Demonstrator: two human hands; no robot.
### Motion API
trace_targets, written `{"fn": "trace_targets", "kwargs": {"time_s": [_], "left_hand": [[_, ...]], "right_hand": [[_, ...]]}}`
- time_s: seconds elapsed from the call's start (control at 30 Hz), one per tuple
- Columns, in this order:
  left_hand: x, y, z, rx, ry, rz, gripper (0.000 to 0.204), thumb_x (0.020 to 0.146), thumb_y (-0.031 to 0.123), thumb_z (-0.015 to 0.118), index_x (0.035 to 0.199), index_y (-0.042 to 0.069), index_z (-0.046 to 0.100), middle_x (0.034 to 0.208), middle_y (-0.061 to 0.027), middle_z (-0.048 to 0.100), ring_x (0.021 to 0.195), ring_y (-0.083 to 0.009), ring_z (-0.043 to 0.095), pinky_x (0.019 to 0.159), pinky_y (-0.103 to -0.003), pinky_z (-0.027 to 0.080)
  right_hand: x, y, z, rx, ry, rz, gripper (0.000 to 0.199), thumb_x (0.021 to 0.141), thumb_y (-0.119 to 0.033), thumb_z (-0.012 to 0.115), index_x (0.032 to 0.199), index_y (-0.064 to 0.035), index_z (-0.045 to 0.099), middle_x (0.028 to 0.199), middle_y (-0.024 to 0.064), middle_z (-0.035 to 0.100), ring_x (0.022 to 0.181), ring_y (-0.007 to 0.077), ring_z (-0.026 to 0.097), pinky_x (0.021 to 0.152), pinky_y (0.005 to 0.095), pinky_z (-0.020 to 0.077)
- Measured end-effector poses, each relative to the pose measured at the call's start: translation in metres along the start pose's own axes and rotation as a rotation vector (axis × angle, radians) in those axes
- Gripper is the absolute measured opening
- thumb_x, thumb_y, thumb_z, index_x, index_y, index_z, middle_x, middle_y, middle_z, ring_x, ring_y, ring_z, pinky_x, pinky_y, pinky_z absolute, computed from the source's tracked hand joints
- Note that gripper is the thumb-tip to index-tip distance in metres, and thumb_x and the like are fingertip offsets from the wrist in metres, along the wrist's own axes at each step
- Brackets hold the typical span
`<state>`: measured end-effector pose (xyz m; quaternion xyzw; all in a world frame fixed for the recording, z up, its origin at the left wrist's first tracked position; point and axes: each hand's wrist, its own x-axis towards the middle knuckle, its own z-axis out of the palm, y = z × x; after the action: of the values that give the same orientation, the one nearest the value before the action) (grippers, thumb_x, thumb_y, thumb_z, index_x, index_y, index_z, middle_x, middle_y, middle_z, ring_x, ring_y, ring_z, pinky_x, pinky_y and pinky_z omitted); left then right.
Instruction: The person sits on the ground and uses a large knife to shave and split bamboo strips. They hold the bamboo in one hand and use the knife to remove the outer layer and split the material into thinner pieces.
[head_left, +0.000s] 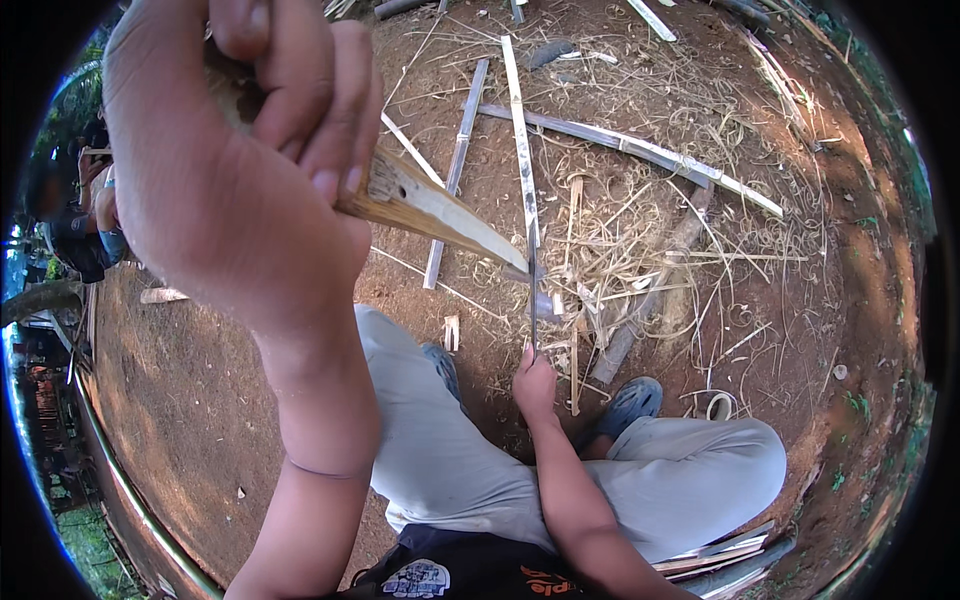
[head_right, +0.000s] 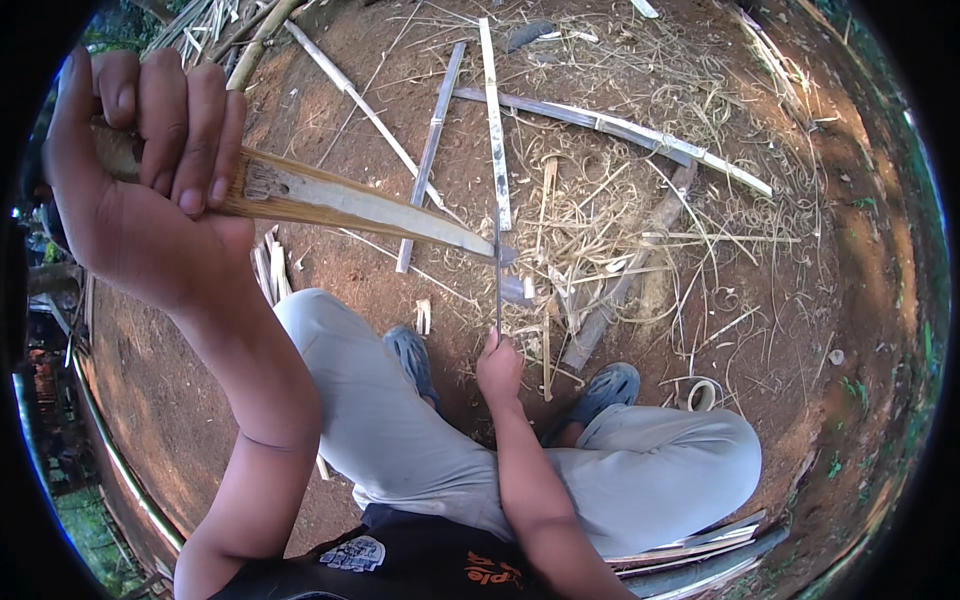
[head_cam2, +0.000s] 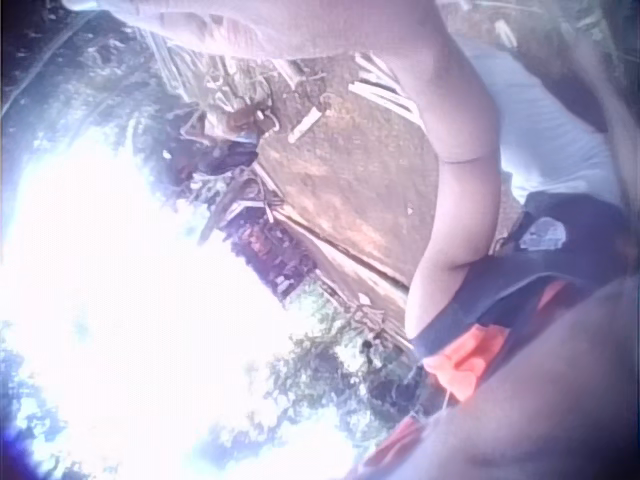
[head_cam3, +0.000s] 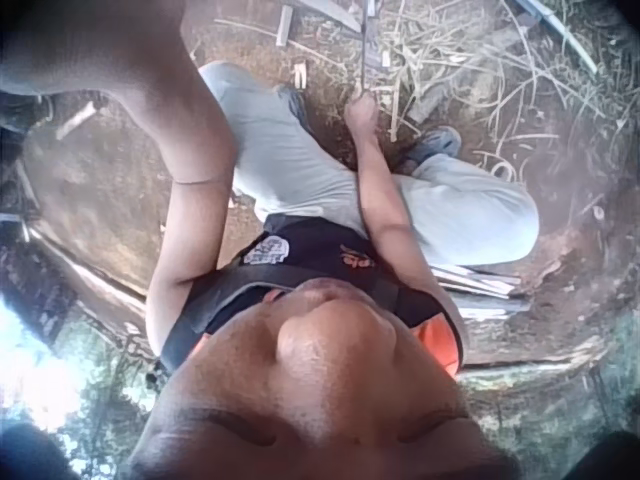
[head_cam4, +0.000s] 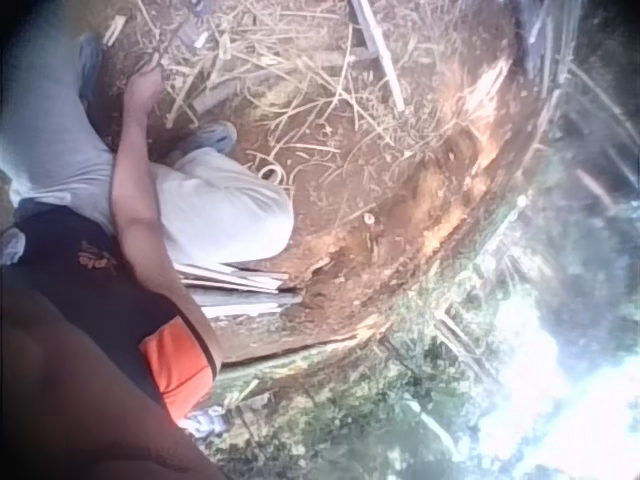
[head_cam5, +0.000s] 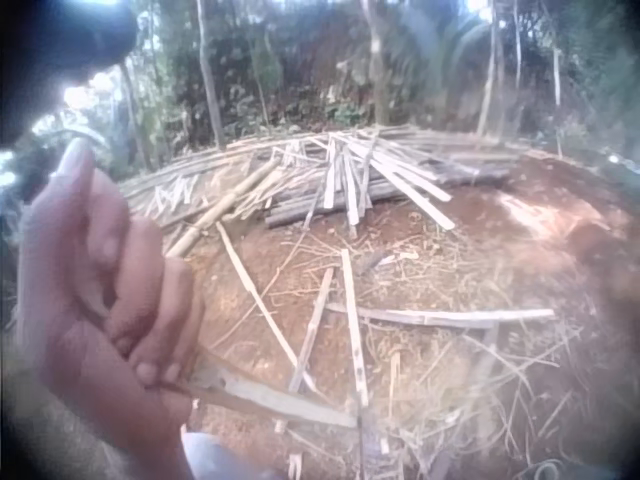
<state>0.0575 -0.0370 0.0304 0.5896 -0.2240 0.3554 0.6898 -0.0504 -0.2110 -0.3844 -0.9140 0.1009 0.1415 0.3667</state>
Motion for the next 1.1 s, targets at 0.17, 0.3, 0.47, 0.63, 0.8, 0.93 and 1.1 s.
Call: {"fn": "trace_targets", "kwargs": {"time_s": [0.17, 0.3, 0.47, 0.63, 0.8, 0.93, 1.1], "left_hand": [[0.002, 0.001, 0.001, -0.014, -0.057, 0.032, 0.03, 0.105, 0.025, 0.046, 0.082, 0.006, 0.046, 0.049, 0.0028, 0.031, 0.036, -0.0045, 0.024, 0.035, -0.02, 0.023], [-0.006, -0.003, 0.0, 0.234, 0.032, 0.156, 0.031, 0.107, 0.025, 0.042, 0.082, 0.005, 0.046, 0.051, 0.0022, 0.031, 0.037, -0.0043, 0.023, 0.036, -0.02, 0.023], [-0.01, -0.004, 0.002, 0.344, 0.043, 0.209, 0.034, 0.108, 0.028, 0.039, 0.082, 0.006, 0.045, 0.052, 0.0025, 0.029, 0.038, -0.0043, 0.022, 0.036, -0.02, 0.022], [-0.009, 0.006, 0.009, 0.065, 0.095, 0.023, 0.038, 0.107, 0.035, 0.041, 0.079, 0.009, 0.042, 0.051, 0.0044, 0.028, 0.038, -0.0035, 0.02, 0.036, -0.02, 0.02], [-0.002, 0.004, 0.002, 0.003, 0.147, -0.032, 0.033, 0.105, 0.029, 0.047, 0.079, 0.01, 0.041, 0.051, 0.0044, 0.027, 0.039, -0.0046, 0.02, 0.036, -0.021, 0.02], [0.004, 0.0, -0.01, 0.18, 0.337, 0.0, 0.031, 0.105, 0.024, 0.047, 0.077, 0.011, 0.04, 0.052, 0.0035, 0.028, 0.041, -0.0061, 0.023, 0.037, -0.023, 0.02], [0.011, -0.003, -0.016, 0.299, 0.465, 0.005, 0.032, 0.105, 0.022, 0.046, 0.075, 0.012, 0.039, 0.053, 0.0028, 0.028, 0.041, -0.0078, 0.024, 0.038, -0.025, 0.021]], "right_hand": [[-0.006, -0.031, -0.031, 0.121, -0.079, 0.067, 0.05, 0.105, -0.036, 0.044, 0.09, 0.0042, 0.068, 0.077, 0.0319, 0.065, 0.078, 0.0519, 0.064, 0.072, 0.0596, 0.0472], [-0.012, -0.051, -0.055, 0.266, 0.159, -0.283, 0.036, 0.105, -0.028, 0.048, 0.097, 0.0021, 0.066, 0.072, 0.029, 0.062, 0.071, 0.05, 0.062, 0.066, 0.0558, 0.0476], [-0.009, -0.019, -0.03, 0.019, -0.054, -0.082, 0.043, 0.105, -0.032, 0.046, 0.097, 0.0047, 0.066, 0.079, 0.0313, 0.066, 0.078, 0.0509, 0.065, 0.069, 0.0579, 0.0498], [0.005, 0.02, 0.006, -0.102, -0.113, 0.052, 0.052, 0.105, -0.036, 0.043, 0.09, 0.0061, 0.07, 0.081, 0.0337, 0.066, 0.084, 0.0523, 0.066, 0.078, 0.0592, 0.0503], [0.0, 0.0, 0.0, 0.008, -0.06, 0.019, 0.055, 0.105, -0.037, 0.042, 0.085, 0.0064, 0.068, 0.077, 0.0333, 0.065, 0.08, 0.0523, 0.065, 0.075, 0.0593, 0.0492], [-0.006, -0.024, -0.016, 0.15, 0.037, -0.097, 0.052, 0.105, -0.038, 0.044, 0.086, 0.0041, 0.068, 0.073, 0.0315, 0.064, 0.074, 0.0519, 0.063, 0.071, 0.0596, 0.048], [-0.007, -0.038, -0.023, 0.08, 0.021, -0.128, 0.047, 0.105, -0.035, 0.046, 0.087, 0.0034, 0.067, 0.074, 0.0302, 0.064, 0.072, 0.0512, 0.063, 0.069, 0.0586, 0.0482]]}}
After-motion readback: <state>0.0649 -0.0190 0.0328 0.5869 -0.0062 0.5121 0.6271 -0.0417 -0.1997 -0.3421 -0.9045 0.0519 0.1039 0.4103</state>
